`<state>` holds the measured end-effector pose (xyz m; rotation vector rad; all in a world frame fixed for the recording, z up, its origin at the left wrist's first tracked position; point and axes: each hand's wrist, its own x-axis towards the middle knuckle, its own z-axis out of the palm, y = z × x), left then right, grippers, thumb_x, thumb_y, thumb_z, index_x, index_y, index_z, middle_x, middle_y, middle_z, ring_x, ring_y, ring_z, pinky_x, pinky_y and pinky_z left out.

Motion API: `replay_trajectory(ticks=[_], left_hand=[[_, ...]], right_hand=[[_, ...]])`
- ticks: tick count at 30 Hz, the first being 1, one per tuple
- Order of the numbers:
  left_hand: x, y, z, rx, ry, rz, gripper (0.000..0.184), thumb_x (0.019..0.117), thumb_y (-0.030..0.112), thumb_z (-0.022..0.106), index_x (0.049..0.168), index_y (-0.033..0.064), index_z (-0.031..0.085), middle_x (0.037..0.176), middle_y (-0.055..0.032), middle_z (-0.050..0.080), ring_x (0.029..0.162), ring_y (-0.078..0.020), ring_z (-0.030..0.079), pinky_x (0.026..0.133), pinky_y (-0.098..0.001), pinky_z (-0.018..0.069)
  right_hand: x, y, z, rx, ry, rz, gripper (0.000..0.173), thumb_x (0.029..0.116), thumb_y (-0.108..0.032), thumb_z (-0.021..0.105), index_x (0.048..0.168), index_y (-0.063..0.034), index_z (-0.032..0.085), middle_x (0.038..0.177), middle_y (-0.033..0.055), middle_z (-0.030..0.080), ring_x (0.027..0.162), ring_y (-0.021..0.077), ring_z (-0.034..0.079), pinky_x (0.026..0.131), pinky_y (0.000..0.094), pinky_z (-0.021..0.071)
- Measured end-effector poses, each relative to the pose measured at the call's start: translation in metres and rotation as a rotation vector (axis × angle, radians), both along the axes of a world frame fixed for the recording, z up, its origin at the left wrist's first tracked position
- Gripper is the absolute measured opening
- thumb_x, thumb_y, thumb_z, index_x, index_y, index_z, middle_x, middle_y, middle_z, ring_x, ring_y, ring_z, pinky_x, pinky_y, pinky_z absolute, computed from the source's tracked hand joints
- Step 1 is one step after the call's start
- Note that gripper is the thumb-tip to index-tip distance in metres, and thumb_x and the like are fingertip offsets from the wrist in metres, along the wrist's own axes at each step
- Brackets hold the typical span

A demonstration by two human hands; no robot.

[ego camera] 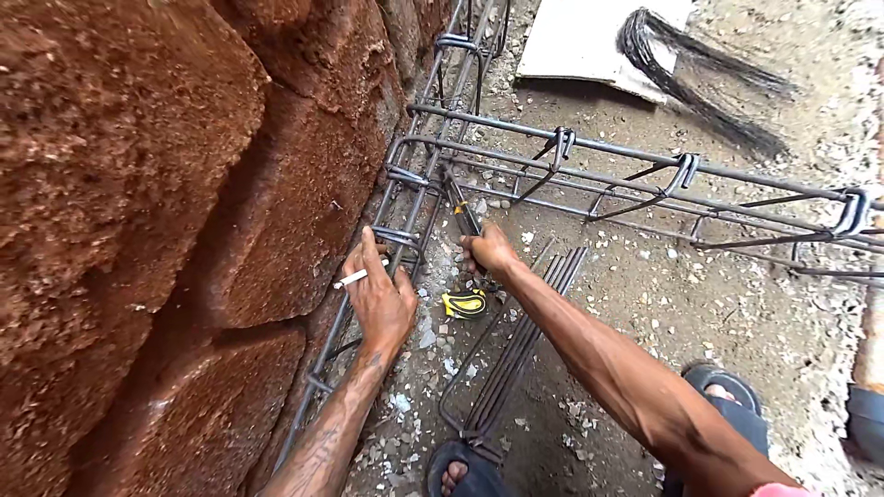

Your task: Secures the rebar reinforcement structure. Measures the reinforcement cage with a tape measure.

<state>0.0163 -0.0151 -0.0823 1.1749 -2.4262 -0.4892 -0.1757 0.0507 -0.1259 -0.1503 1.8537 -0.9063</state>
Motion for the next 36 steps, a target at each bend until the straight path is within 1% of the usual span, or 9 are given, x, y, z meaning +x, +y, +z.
replay_trajectory(ticks=[5, 8, 11, 17, 20, 26, 30, 33, 36], left_hand=[[0.002, 0.001, 0.001, 0.000, -0.005, -0.001, 0.073, 0.0927, 0.009, 0.057, 0.159, 0.0005, 0.029, 0.136, -0.0215, 0.058, 0.128, -0.0409, 0.052, 0.106, -0.0570, 0.0411], [-0.003, 0.002, 0.000, -0.041, -0.024, 0.004, 0.071, 0.0921, 0.008, 0.055, 0.159, 0.0003, 0.030, 0.137, -0.0220, 0.058, 0.129, -0.0417, 0.052, 0.108, -0.0569, 0.0390], [-0.002, 0.003, 0.000, -0.033, -0.007, 0.005, 0.072, 0.0916, 0.008, 0.056, 0.158, -0.0003, 0.030, 0.136, -0.0221, 0.059, 0.128, -0.0421, 0.052, 0.106, -0.0581, 0.0393], [0.002, 0.001, -0.001, -0.035, -0.014, -0.002, 0.073, 0.0915, 0.009, 0.057, 0.159, 0.0015, 0.029, 0.135, -0.0208, 0.059, 0.126, -0.0404, 0.053, 0.104, -0.0567, 0.0417], [0.000, 0.002, 0.000, -0.049, -0.014, -0.006, 0.071, 0.0917, 0.009, 0.055, 0.158, 0.0003, 0.030, 0.135, -0.0212, 0.059, 0.127, -0.0409, 0.053, 0.105, -0.0572, 0.0408], [0.001, 0.000, -0.001, -0.043, -0.013, -0.003, 0.072, 0.0920, 0.010, 0.057, 0.158, 0.0011, 0.030, 0.134, -0.0211, 0.059, 0.127, -0.0408, 0.053, 0.105, -0.0559, 0.0417], [-0.002, 0.001, 0.001, -0.049, -0.020, 0.001, 0.071, 0.0920, 0.009, 0.056, 0.158, 0.0010, 0.030, 0.136, -0.0213, 0.059, 0.127, -0.0406, 0.053, 0.105, -0.0560, 0.0411], [-0.003, 0.001, -0.001, -0.060, -0.026, 0.005, 0.070, 0.0924, 0.009, 0.055, 0.158, 0.0002, 0.031, 0.136, -0.0217, 0.059, 0.128, -0.0413, 0.052, 0.105, -0.0565, 0.0409], [-0.001, 0.003, 0.001, -0.039, -0.012, 0.005, 0.071, 0.0924, 0.009, 0.056, 0.158, 0.0009, 0.030, 0.135, -0.0210, 0.059, 0.128, -0.0403, 0.052, 0.106, -0.0565, 0.0407]], right_hand=[[-0.040, -0.011, 0.002, 0.030, 0.108, -0.143, 0.030, 0.1072, -0.024, 0.051, 0.127, -0.0014, 0.049, 0.079, 0.0093, 0.063, 0.053, 0.0170, 0.062, 0.051, 0.0344, 0.0566], [-0.045, 0.002, 0.017, 0.009, 0.199, 0.094, 0.039, 0.1056, -0.026, 0.055, 0.137, -0.0038, 0.048, 0.087, 0.0142, 0.067, 0.062, 0.0236, 0.066, 0.060, 0.0425, 0.0585], [-0.037, -0.002, 0.022, -0.004, 0.143, 0.276, 0.036, 0.1056, -0.027, 0.057, 0.134, -0.0057, 0.051, 0.080, 0.0116, 0.067, 0.055, 0.0200, 0.064, 0.053, 0.0369, 0.0568], [-0.055, -0.013, 0.019, -0.099, -0.017, 0.326, 0.035, 0.1074, -0.022, 0.056, 0.138, -0.0052, 0.049, 0.077, 0.0105, 0.064, 0.051, 0.0169, 0.059, 0.049, 0.0317, 0.0542], [-0.072, -0.015, 0.005, -0.006, 0.040, 0.243, 0.029, 0.1054, -0.021, 0.059, 0.126, -0.0020, 0.053, 0.076, 0.0095, 0.064, 0.050, 0.0154, 0.058, 0.048, 0.0309, 0.0525], [-0.056, -0.020, 0.011, -0.050, 0.063, 0.301, 0.035, 0.1065, -0.024, 0.057, 0.134, -0.0047, 0.050, 0.079, 0.0103, 0.063, 0.053, 0.0174, 0.059, 0.050, 0.0334, 0.0535], [-0.076, -0.026, 0.011, 0.043, 0.110, 0.052, 0.030, 0.1051, -0.022, 0.053, 0.129, -0.0044, 0.050, 0.078, 0.0088, 0.063, 0.051, 0.0160, 0.061, 0.049, 0.0321, 0.0552], [-0.070, -0.009, 0.024, -0.087, 0.104, 0.216, 0.037, 0.1068, -0.023, 0.056, 0.138, -0.0058, 0.047, 0.081, 0.0110, 0.066, 0.054, 0.0183, 0.062, 0.051, 0.0341, 0.0560], [-0.068, -0.016, 0.010, 0.011, 0.079, 0.305, 0.031, 0.1042, -0.023, 0.061, 0.127, -0.0035, 0.053, 0.078, 0.0093, 0.064, 0.052, 0.0161, 0.059, 0.049, 0.0317, 0.0536]])
